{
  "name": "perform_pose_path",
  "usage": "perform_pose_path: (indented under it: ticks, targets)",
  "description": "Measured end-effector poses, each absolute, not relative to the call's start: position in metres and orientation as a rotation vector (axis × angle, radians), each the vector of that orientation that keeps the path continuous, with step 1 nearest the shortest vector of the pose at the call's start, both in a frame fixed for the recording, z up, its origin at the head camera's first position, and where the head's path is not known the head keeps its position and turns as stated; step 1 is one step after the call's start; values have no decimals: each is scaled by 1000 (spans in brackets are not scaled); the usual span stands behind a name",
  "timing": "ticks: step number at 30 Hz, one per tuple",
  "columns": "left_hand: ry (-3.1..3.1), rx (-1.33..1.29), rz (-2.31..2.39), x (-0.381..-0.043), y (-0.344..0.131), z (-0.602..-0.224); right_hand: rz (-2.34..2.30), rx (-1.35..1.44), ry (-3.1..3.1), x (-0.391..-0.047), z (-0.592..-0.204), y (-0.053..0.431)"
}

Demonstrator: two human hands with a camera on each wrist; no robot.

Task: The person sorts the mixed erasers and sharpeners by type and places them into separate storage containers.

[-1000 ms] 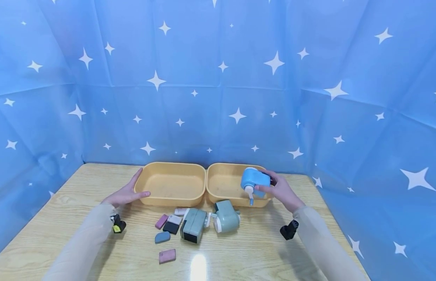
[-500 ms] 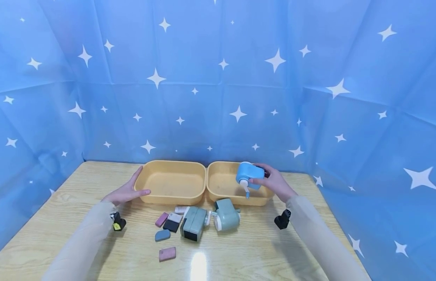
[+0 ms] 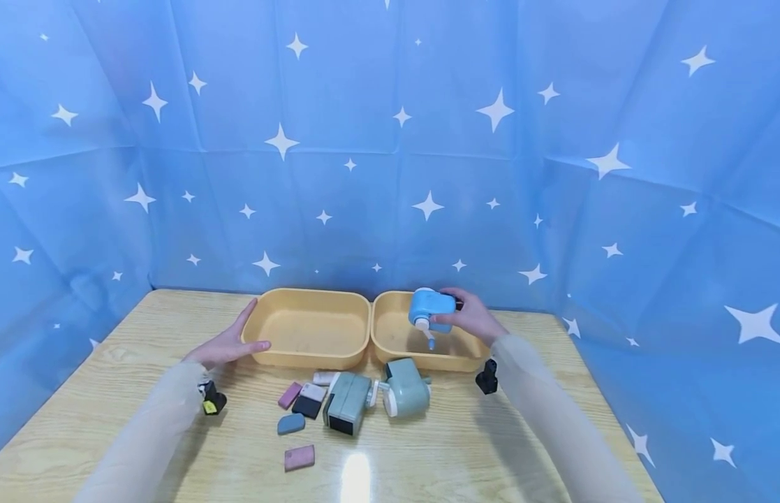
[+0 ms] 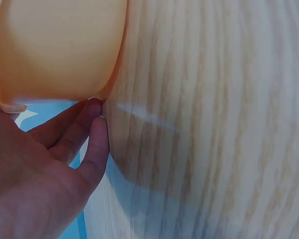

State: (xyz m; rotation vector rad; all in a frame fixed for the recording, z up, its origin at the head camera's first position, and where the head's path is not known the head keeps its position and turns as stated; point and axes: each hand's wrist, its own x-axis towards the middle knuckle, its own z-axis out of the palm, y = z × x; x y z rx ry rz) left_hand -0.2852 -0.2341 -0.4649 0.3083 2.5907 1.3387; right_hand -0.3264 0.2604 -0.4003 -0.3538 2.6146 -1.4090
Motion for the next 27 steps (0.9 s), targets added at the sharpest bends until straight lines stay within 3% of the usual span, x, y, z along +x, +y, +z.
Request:
perform_pose_path:
  ticks: [27]
  targets:
    - [2588, 320, 1352, -286, -236, -467, -1322, -407, 2453, -363, -406, 221]
